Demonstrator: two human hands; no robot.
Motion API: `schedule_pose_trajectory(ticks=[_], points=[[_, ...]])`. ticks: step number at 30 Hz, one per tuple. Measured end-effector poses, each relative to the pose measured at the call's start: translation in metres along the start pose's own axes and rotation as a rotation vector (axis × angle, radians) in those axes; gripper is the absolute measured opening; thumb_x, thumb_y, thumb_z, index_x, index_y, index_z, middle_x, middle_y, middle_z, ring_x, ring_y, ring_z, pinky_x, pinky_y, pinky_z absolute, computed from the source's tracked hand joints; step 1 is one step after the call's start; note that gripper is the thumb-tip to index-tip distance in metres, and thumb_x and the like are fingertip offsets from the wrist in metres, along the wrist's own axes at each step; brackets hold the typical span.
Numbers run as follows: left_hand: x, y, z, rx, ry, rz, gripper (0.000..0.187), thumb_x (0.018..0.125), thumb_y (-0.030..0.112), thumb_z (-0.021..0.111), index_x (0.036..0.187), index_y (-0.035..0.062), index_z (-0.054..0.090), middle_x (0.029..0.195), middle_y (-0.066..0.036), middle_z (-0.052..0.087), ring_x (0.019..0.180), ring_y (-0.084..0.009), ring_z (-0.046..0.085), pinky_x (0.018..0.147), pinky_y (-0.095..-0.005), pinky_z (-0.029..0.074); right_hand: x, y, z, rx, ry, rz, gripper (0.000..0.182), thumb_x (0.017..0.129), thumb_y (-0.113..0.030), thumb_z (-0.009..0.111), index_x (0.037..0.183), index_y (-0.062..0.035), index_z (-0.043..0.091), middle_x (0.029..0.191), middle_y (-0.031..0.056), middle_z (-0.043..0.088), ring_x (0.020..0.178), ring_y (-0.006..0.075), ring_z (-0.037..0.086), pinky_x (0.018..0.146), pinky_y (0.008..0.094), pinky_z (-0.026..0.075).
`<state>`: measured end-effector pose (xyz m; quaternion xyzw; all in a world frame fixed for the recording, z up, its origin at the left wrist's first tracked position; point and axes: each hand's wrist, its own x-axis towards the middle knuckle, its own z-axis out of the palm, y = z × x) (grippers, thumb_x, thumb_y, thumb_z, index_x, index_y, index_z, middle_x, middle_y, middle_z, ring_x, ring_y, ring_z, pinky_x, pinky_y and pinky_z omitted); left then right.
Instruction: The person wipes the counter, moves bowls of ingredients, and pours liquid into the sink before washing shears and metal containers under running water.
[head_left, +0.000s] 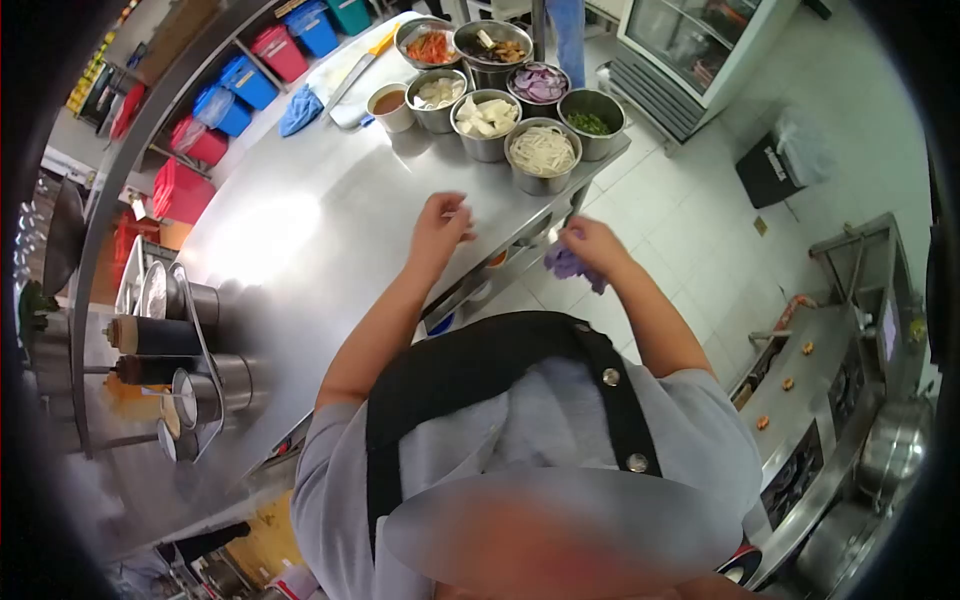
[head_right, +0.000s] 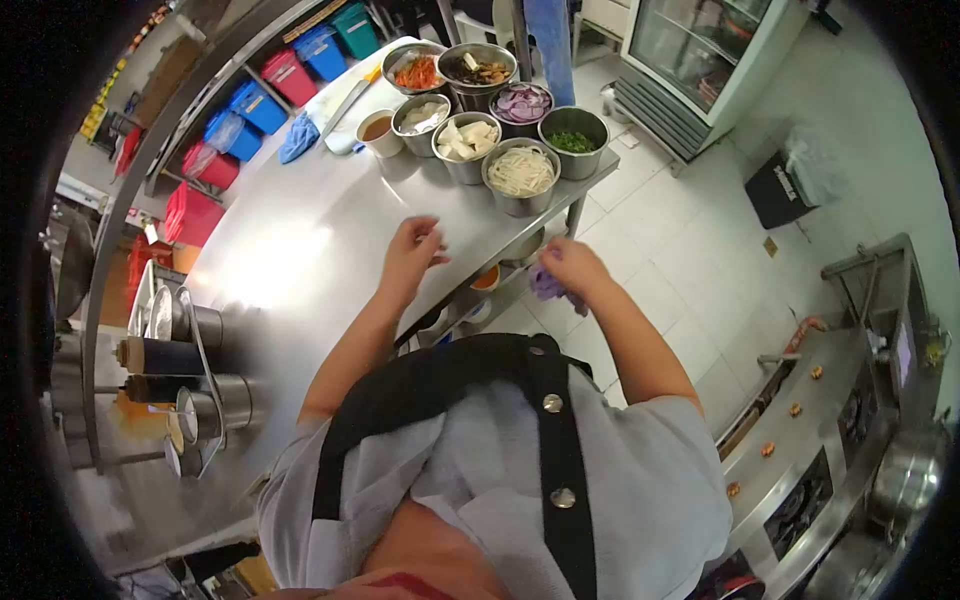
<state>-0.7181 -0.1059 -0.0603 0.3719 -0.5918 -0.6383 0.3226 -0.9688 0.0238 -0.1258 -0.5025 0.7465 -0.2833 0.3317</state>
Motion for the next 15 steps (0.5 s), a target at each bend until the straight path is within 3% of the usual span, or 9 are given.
schedule_pose_trajectory(ticks=[4, 6, 9, 12, 15], points=[[0.086, -0.006, 0.061, -0.193, 0.096, -0.199, 0.046, 0.083, 0.023, 0.061, 0.118, 0.0012, 0.041, 0.105, -0.011, 0.047, 0.087, -0.0194, 0.052, 0.074, -0.0361, 0.051, 0.030, 0.000, -0.047, 0.062, 0.249, -0.081, 0.068, 0.073, -0.032, 0.058, 0.132, -0.0060, 0.034, 0.088, 0.0241, 0.060, 0.077, 0.0318, 0.060, 0.070, 0.0365, 0.047], [0.114, -0.016, 0.067, -0.341, 0.125, -0.263, 0.050, 0.083, 0.024, 0.061, 0.122, 0.0023, 0.037, 0.106, -0.011, 0.044, 0.088, -0.0199, 0.051, 0.075, -0.0374, 0.050, 0.043, -0.007, -0.061, 0.135, 0.184, -0.095, 0.073, 0.072, -0.029, 0.058, 0.136, -0.0071, 0.029, 0.091, 0.0237, 0.059, 0.079, 0.0310, 0.059, 0.071, 0.0357, 0.047], [0.130, -0.015, 0.068, -0.497, 0.562, -0.264, 0.050, 0.084, 0.023, 0.060, 0.123, 0.0036, 0.037, 0.107, -0.010, 0.046, 0.085, -0.0195, 0.050, 0.076, -0.0378, 0.048, 0.063, -0.009, -0.062, 0.218, 0.061, -0.126, 0.079, 0.070, -0.025, 0.059, 0.138, -0.0069, 0.025, 0.092, 0.0217, 0.059, 0.080, 0.0295, 0.059, 0.071, 0.0352, 0.046], [0.133, -0.010, 0.060, -0.472, 0.476, -0.186, 0.043, 0.085, 0.019, 0.056, 0.122, 0.0043, 0.040, 0.102, -0.008, 0.050, 0.082, -0.0188, 0.050, 0.078, -0.0378, 0.049, 0.069, -0.009, -0.055, 0.312, 0.035, -0.154, 0.082, 0.067, -0.022, 0.061, 0.139, -0.0081, 0.024, 0.085, 0.0156, 0.058, 0.074, 0.0234, 0.057, 0.069, 0.0322, 0.046], [0.147, -0.018, 0.050, -0.503, 0.321, -0.087, 0.045, 0.084, 0.007, 0.050, 0.127, 0.0055, 0.036, 0.095, -0.007, 0.053, 0.074, -0.0151, 0.053, 0.067, -0.0341, 0.054, 0.060, -0.012, -0.056, 0.339, -0.011, -0.137, 0.084, 0.067, -0.020, 0.062, 0.140, -0.0081, 0.021, 0.081, 0.0127, 0.058, 0.071, 0.0196, 0.056, 0.067, 0.0303, 0.046]])
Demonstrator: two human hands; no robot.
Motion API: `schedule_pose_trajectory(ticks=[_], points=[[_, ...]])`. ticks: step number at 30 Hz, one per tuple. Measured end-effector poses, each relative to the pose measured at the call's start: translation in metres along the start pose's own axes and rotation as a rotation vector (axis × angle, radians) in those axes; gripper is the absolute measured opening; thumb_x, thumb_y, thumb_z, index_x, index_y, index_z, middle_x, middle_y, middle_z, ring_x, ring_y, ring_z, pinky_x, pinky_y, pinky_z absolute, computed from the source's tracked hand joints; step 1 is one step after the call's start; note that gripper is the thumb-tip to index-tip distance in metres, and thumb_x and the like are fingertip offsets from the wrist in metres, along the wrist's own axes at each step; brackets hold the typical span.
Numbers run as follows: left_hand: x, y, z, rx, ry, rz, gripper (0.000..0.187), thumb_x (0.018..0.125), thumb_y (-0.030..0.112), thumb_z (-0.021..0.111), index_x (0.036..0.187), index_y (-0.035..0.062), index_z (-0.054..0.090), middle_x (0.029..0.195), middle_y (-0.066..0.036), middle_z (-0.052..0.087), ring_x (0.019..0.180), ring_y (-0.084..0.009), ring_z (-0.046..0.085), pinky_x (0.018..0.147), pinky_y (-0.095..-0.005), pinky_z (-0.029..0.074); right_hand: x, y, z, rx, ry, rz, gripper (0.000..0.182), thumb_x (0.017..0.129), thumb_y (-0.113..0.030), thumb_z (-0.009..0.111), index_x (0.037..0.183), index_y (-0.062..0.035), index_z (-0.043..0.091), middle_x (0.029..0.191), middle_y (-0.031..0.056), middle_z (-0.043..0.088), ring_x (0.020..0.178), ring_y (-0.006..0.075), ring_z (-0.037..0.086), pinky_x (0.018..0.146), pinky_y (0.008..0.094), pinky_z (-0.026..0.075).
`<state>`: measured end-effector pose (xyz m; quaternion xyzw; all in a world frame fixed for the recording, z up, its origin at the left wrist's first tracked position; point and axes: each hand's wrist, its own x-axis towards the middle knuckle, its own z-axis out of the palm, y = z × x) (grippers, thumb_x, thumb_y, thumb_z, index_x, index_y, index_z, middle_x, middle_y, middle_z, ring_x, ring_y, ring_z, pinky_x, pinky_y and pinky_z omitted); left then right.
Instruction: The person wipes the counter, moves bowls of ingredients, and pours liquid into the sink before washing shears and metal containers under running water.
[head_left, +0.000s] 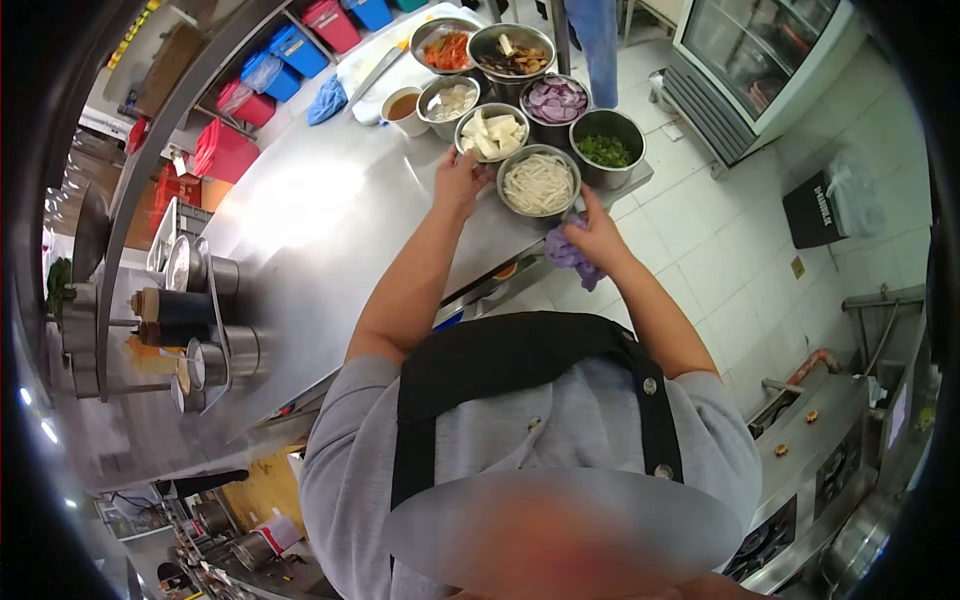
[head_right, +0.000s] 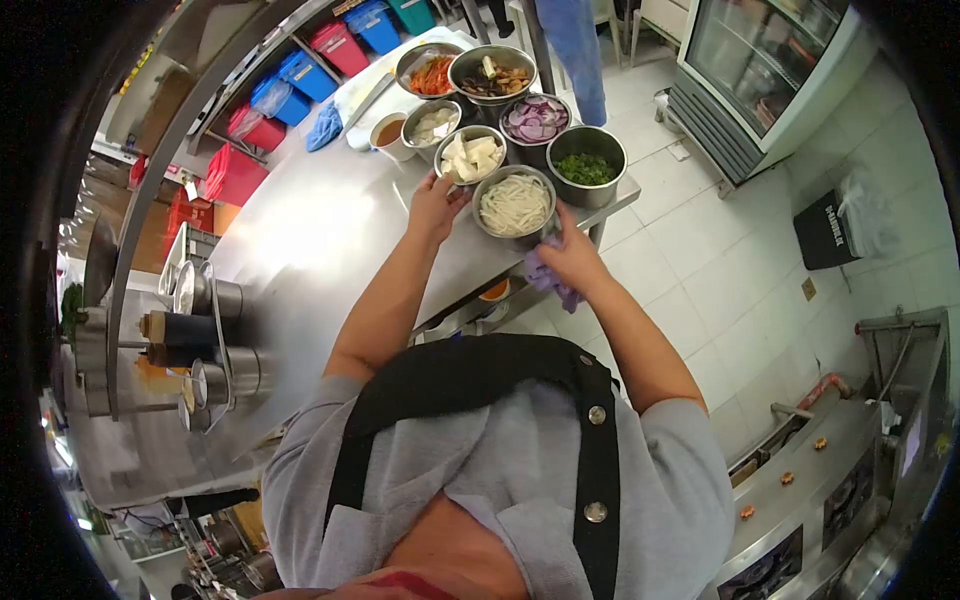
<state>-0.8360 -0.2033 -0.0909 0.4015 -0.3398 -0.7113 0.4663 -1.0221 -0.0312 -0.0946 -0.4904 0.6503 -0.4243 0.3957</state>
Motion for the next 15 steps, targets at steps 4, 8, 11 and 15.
schedule_pose_trajectory(ticks=[4, 8, 11, 15], points=[[0.014, 0.008, 0.000, 0.023, -0.032, 0.004, 0.038, 0.081, -0.002, 0.044, 0.119, 0.0019, 0.045, 0.087, -0.006, 0.056, 0.067, -0.0118, 0.054, 0.064, -0.0313, 0.058, -0.004, 0.006, 0.007, 0.004, -0.043, -0.005, 0.085, 0.069, -0.022, 0.061, 0.140, -0.0040, 0.017, 0.087, 0.0184, 0.057, 0.076, 0.0269, 0.056, 0.072, 0.0332, 0.045], [0.011, 0.025, 0.006, 0.049, -0.050, -0.022, 0.035, 0.080, -0.003, 0.047, 0.115, -0.0014, 0.049, 0.084, -0.006, 0.057, 0.064, -0.0113, 0.055, 0.064, -0.0329, 0.058, -0.003, -0.002, 0.010, 0.010, -0.077, 0.040, 0.088, 0.070, -0.023, 0.063, 0.140, -0.0019, 0.013, 0.093, 0.0205, 0.058, 0.082, 0.0269, 0.058, 0.075, 0.0334, 0.045], [0.013, 0.025, 0.005, 0.068, -0.039, -0.034, 0.035, 0.080, -0.004, 0.047, 0.115, -0.0027, 0.049, 0.083, -0.006, 0.057, 0.063, -0.0113, 0.055, 0.064, -0.0345, 0.059, 0.001, -0.002, 0.015, 0.017, -0.022, 0.035, 0.089, 0.072, -0.021, 0.064, 0.140, -0.0007, 0.011, 0.104, 0.0241, 0.057, 0.096, 0.0293, 0.058, 0.084, 0.0338, 0.044], [0.020, 0.024, 0.003, 0.079, -0.022, -0.064, 0.035, 0.080, -0.004, 0.048, 0.115, -0.0030, 0.048, 0.083, -0.006, 0.057, 0.061, -0.0109, 0.054, 0.064, -0.0358, 0.059, 0.009, 0.014, 0.024, 0.073, -0.020, -0.018, 0.088, 0.074, -0.021, 0.064, 0.140, 0.0006, 0.010, 0.116, 0.0266, 0.052, 0.109, 0.0324, 0.053, 0.092, 0.0338, 0.040]])
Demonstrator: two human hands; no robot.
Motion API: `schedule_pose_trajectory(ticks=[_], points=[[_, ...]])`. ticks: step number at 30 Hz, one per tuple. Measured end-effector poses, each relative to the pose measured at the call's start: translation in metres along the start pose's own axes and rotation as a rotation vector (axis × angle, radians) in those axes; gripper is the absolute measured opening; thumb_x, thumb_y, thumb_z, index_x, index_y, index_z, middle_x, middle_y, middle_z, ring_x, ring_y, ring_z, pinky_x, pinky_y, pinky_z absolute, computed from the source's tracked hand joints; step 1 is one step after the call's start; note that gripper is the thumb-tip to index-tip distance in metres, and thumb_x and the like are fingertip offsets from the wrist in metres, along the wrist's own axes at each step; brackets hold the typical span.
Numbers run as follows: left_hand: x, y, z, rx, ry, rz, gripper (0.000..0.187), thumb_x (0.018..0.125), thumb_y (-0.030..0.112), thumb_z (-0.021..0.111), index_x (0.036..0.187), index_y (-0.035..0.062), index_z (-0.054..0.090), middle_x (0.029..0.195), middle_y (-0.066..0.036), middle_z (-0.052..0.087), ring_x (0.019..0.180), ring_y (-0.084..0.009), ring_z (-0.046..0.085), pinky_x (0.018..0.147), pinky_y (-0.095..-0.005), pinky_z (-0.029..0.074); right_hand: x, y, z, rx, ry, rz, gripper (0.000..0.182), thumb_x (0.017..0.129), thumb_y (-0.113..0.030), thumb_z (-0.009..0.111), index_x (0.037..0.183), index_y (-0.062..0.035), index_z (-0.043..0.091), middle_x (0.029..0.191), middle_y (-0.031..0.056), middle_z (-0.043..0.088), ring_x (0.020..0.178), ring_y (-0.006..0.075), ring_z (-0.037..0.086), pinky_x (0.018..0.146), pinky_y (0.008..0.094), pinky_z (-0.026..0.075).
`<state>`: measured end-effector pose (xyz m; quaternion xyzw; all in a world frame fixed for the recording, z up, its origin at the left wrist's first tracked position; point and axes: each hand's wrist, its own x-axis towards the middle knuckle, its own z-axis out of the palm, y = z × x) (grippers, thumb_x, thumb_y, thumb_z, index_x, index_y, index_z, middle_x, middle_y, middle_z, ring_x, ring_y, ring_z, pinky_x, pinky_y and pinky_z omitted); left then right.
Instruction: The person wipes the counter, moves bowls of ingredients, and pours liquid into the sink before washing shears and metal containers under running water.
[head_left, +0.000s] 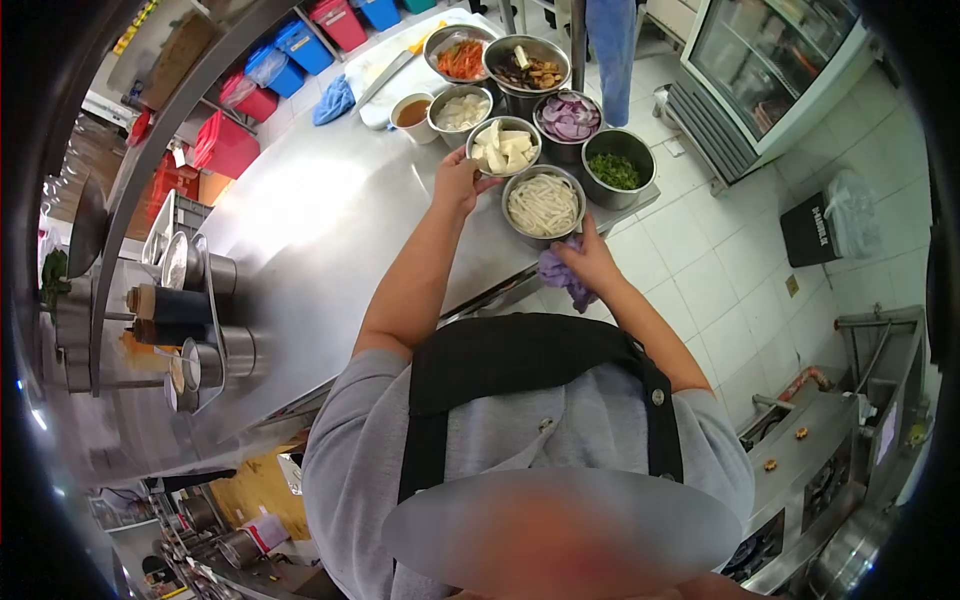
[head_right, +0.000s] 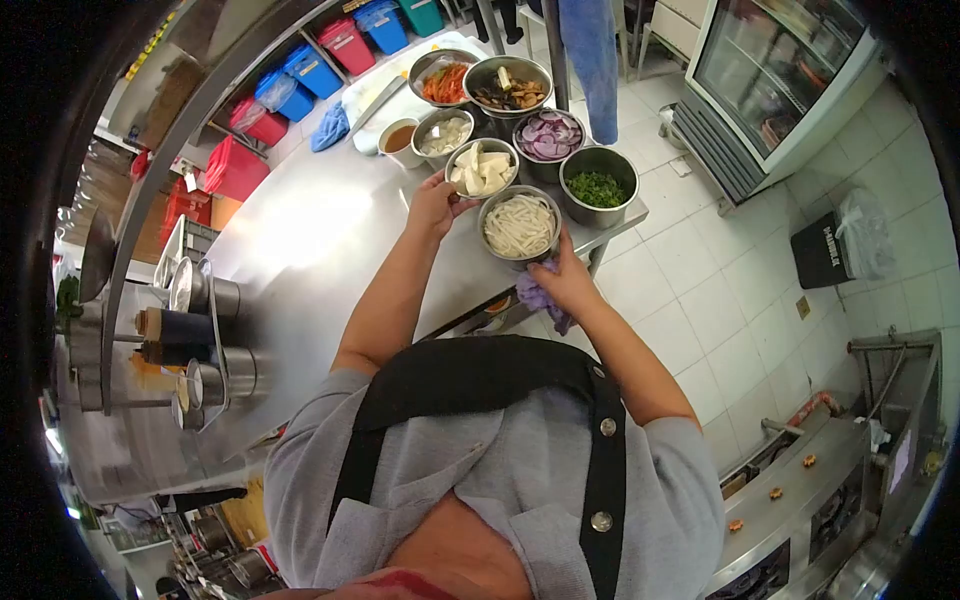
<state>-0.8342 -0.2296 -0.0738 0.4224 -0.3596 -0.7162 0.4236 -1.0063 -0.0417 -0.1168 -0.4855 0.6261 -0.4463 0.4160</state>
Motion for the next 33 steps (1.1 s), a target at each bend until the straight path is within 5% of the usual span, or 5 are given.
schedule_pose_trajectory(ticks=[14, 21, 24, 27, 33], points=[[0.007, 0.002, -0.028, -0.019, -0.044, -0.058, 0.037, 0.082, -0.002, 0.048, 0.119, 0.0011, 0.046, 0.080, -0.002, 0.052, 0.063, -0.0081, 0.048, 0.068, -0.0351, 0.058, -0.002, -0.013, 0.005, -0.052, 0.020, 0.024, 0.086, 0.076, -0.024, 0.064, 0.138, 0.0038, 0.011, 0.119, 0.0291, 0.049, 0.108, 0.0347, 0.053, 0.089, 0.0350, 0.042], [-0.015, 0.010, -0.026, -0.126, 0.008, -0.109, 0.050, 0.082, 0.004, 0.051, 0.129, 0.0047, 0.035, 0.085, -0.001, 0.048, 0.072, -0.0116, 0.047, 0.078, -0.0436, 0.053, -0.010, -0.029, -0.011, -0.154, 0.034, 0.185, 0.080, 0.072, -0.023, 0.063, 0.135, -0.0002, 0.022, 0.099, 0.0246, 0.056, 0.093, 0.0332, 0.057, 0.081, 0.0365, 0.045], [-0.022, -0.001, -0.036, -0.080, -0.011, -0.184, 0.054, 0.083, 0.009, 0.052, 0.132, 0.0059, 0.029, 0.096, -0.003, 0.048, 0.080, -0.0145, 0.048, 0.080, -0.0472, 0.051, -0.008, 0.013, -0.031, -0.266, 0.240, 0.158, 0.067, 0.070, -0.022, 0.061, 0.127, -0.0006, 0.034, 0.091, 0.0227, 0.058, 0.086, 0.0333, 0.059, 0.076, 0.0395, 0.046], [-0.034, -0.015, -0.037, -0.013, -0.032, -0.223, 0.056, 0.085, 0.012, 0.050, 0.135, 0.0057, 0.025, 0.113, -0.007, 0.043, 0.095, -0.0211, 0.046, 0.082, -0.0495, 0.049, -0.003, 0.025, -0.068, -0.292, 0.426, 0.220, 0.067, 0.070, -0.022, 0.060, 0.129, -0.0028, 0.033, 0.087, 0.0219, 0.059, 0.083, 0.0329, 0.059, 0.075, 0.0399, 0.047], [-0.035, -0.019, -0.027, 0.011, -0.015, -0.203, 0.063, 0.085, 0.016, 0.049, 0.139, 0.0071, 0.018, 0.135, -0.012, 0.025, 0.118, -0.0343, 0.029, 0.087, -0.0508, 0.044, 0.041, 0.012, -0.118, -0.391, 0.299, 0.214, 0.075, 0.069, -0.021, 0.058, 0.137, -0.0122, 0.029, 0.096, 0.0233, 0.061, 0.090, 0.0320, 0.060, 0.079, 0.0365, 0.047]])
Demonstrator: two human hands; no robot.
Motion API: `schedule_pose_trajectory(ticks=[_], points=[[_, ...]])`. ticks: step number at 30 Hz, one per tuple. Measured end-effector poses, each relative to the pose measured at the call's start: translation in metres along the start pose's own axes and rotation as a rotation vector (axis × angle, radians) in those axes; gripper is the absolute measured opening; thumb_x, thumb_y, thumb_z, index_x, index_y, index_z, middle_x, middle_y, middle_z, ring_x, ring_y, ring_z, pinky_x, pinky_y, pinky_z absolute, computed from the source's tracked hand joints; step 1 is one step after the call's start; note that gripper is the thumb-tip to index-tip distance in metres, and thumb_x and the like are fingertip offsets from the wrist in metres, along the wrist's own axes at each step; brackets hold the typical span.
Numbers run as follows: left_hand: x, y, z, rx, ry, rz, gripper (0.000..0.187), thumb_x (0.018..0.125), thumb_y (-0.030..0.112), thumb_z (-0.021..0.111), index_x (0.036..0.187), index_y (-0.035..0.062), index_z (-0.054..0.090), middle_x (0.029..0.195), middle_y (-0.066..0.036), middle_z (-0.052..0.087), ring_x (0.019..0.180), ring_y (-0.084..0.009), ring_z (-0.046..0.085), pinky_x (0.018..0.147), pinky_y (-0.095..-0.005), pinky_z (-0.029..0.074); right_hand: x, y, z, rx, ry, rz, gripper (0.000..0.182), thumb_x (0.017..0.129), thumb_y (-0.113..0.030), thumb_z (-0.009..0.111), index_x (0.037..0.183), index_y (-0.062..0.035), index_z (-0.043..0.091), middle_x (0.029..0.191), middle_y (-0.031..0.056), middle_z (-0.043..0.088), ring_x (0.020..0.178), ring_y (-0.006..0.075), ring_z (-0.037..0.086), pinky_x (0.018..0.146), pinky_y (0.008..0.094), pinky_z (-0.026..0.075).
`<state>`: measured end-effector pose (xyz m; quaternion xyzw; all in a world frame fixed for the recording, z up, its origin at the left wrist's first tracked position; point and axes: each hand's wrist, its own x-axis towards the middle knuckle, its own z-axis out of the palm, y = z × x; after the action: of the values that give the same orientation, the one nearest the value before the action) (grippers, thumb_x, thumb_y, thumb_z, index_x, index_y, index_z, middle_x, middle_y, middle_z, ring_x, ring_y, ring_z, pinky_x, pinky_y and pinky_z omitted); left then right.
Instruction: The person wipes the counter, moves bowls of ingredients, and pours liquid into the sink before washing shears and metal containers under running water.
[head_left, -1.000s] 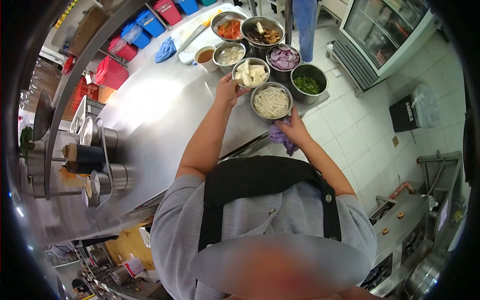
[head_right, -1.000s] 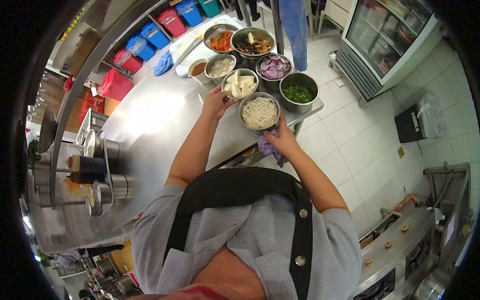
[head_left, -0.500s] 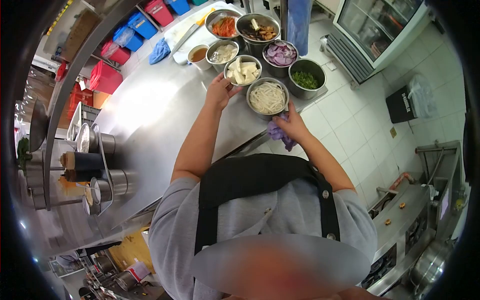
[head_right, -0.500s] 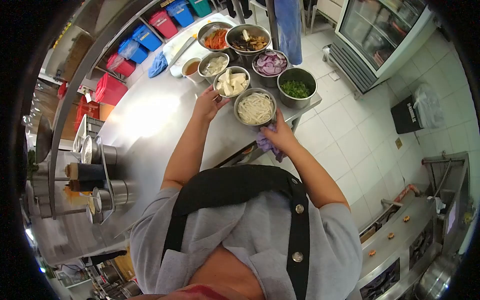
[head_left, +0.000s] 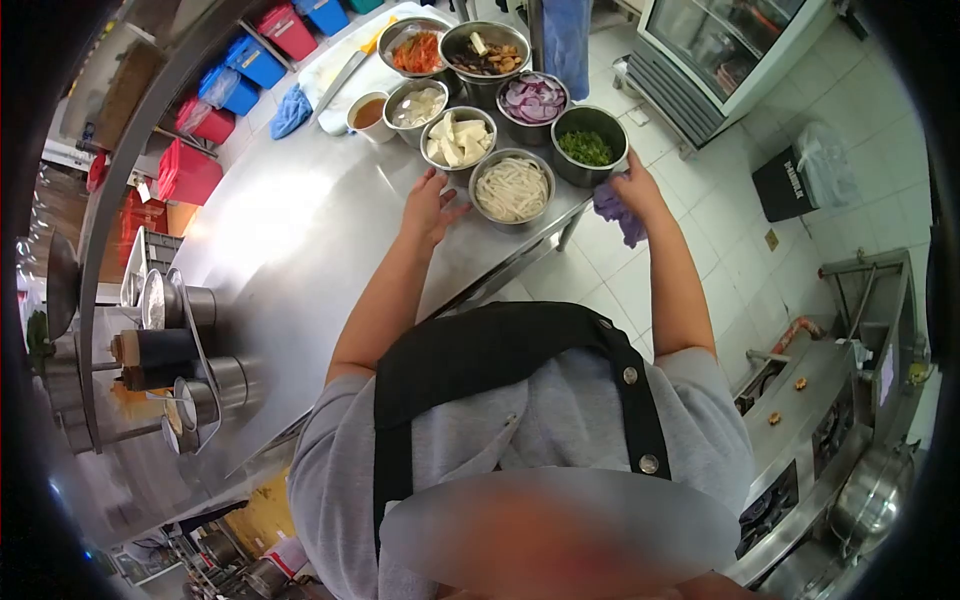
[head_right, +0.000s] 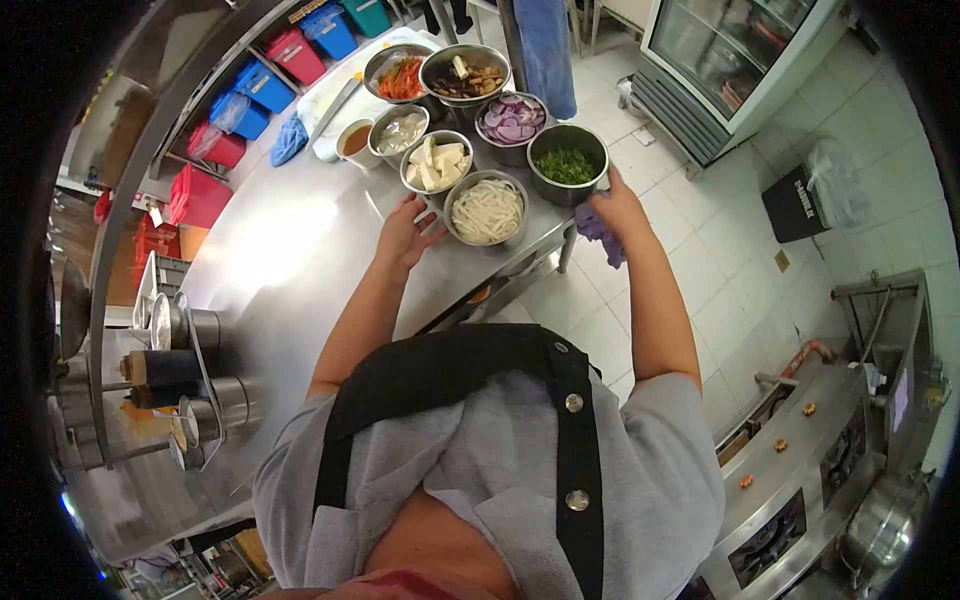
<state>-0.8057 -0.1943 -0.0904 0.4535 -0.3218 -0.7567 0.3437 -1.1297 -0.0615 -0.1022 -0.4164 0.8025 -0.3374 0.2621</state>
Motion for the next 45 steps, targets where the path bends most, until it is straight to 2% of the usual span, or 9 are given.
schedule_pose_trajectory(ticks=[3, 9, 11, 14, 18, 29, 37, 41, 45], points=[[0.000, 0.009, 0.006, 0.018, 0.001, 0.047, 0.060, 0.085, 0.018, 0.048, 0.138, 0.0093, 0.022, 0.123, -0.010, 0.032, 0.108, -0.0273, 0.032, 0.090, -0.0512, 0.041, 0.007, 0.005, 0.013, 0.092, -0.003, -0.140, 0.072, 0.069, -0.019, 0.057, 0.136, -0.0122, 0.033, 0.104, 0.0225, 0.060, 0.094, 0.0326, 0.060, 0.082, 0.0358, 0.046], [0.042, 0.026, -0.008, 0.081, 0.168, 0.246, 0.065, 0.088, 0.035, 0.050, 0.140, 0.0115, 0.021, 0.144, -0.007, 0.017, 0.128, -0.0302, 0.020, 0.092, -0.0506, 0.037, 0.007, -0.014, 0.003, 0.083, -0.018, -0.068, 0.069, 0.071, -0.016, 0.059, 0.135, -0.0118, 0.036, 0.106, 0.0193, 0.059, 0.095, 0.0270, 0.059, 0.083, 0.0329, 0.045], [0.050, 0.034, -0.003, 0.152, 0.196, 0.308, 0.061, 0.089, 0.038, 0.046, 0.140, 0.0135, 0.020, 0.140, -0.008, 0.024, 0.124, -0.0246, 0.030, 0.091, -0.0453, 0.039, 0.019, -0.010, -0.007, 0.108, -0.126, -0.061, 0.063, 0.074, -0.013, 0.060, 0.134, -0.0097, 0.039, 0.113, 0.0163, 0.058, 0.101, 0.0231, 0.056, 0.088, 0.0316, 0.043], [0.056, 0.041, 0.008, 0.069, 0.140, 0.333, 0.058, 0.092, 0.038, 0.040, 0.140, 0.0149, 0.018, 0.138, -0.008, 0.031, 0.120, -0.0221, 0.039, 0.091, -0.0394, 0.041, 0.055, 0.016, -0.011, 0.064, -0.262, -0.083, 0.064, 0.071, -0.013, 0.059, 0.133, -0.0136, 0.042, 0.093, 0.0177, 0.063, 0.085, 0.0230, 0.061, 0.078, 0.0320, 0.047], [0.072, 0.036, 0.017, -0.024, 0.139, 0.365, 0.054, 0.094, 0.035, 0.036, 0.141, 0.0152, 0.017, 0.135, -0.008, 0.035, 0.114, -0.0225, 0.046, 0.091, -0.0347, 0.041, 0.062, -0.044, -0.037, 0.004, -0.408, -0.012, 0.061, 0.077, -0.019, 0.064, 0.134, -0.0210, 0.042, 0.100, 0.0151, 0.062, 0.085, 0.0173, 0.059, 0.077, 0.0313, 0.048], [0.081, 0.028, 0.019, -0.092, 0.082, 0.408, 0.055, 0.094, 0.034, 0.038, 0.141, 0.0195, 0.013, 0.132, -0.009, 0.038, 0.112, -0.0230, 0.048, 0.089, -0.0369, 0.044, 0.148, -0.057, -0.018, -0.222, -0.651, -0.322, 0.062, 0.076, -0.001, 0.048, 0.131, -0.0283, 0.045, 0.100, 0.0087, 0.063, 0.082, 0.0136, 0.057, 0.074, 0.0242, 0.046], [0.071, 0.027, 0.023, -0.213, 0.056, 0.485, 0.052, 0.092, 0.034, 0.041, 0.137, 0.0176, 0.021, 0.128, -0.008, 0.040, 0.111, -0.0234, 0.049, 0.085, -0.0357, 0.046, 0.171, -0.061, -0.011, -0.218, -0.498, -0.359, 0.062, 0.071, 0.000, 0.045, 0.129, -0.0222, 0.049, 0.095, 0.0090, 0.064, 0.079, 0.0139, 0.058, 0.073, 0.0245, 0.046], [0.044, 0.027, 0.005, -0.027, 0.452, 0.372, 0.051, 0.092, 0.032, 0.040, 0.134, 0.0074, 0.027, 0.128, -0.010, 0.040, 0.110, -0.0261, 0.048, 0.092, -0.0334, 0.038, 0.147, -0.066, -0.038, -0.161, -0.440, -0.003, 0.057, 0.069, -0.002, 0.048, 0.125, -0.0136, 0.052, 0.091, 0.0127, 0.064, 0.078, 0.0210, 0.061, 0.072, 0.0286, 0.048], [-0.004, 0.006, -0.038, 0.260, 0.502, 0.620, 0.040, 0.090, 0.019, 0.039, 0.127, 0.0035, 0.038, 0.119, -0.011, 0.047, 0.103, -0.0217, 0.049, 0.090, -0.0316, 0.039, 0.158, -0.004, -0.057, -0.232, -0.183, -0.219, 0.049, 0.075, -0.010, 0.051, 0.123, -0.0113, 0.052, 0.086, 0.0137, 0.063, 0.074, 0.0185, 0.059, 0.069, 0.0291, 0.047]])
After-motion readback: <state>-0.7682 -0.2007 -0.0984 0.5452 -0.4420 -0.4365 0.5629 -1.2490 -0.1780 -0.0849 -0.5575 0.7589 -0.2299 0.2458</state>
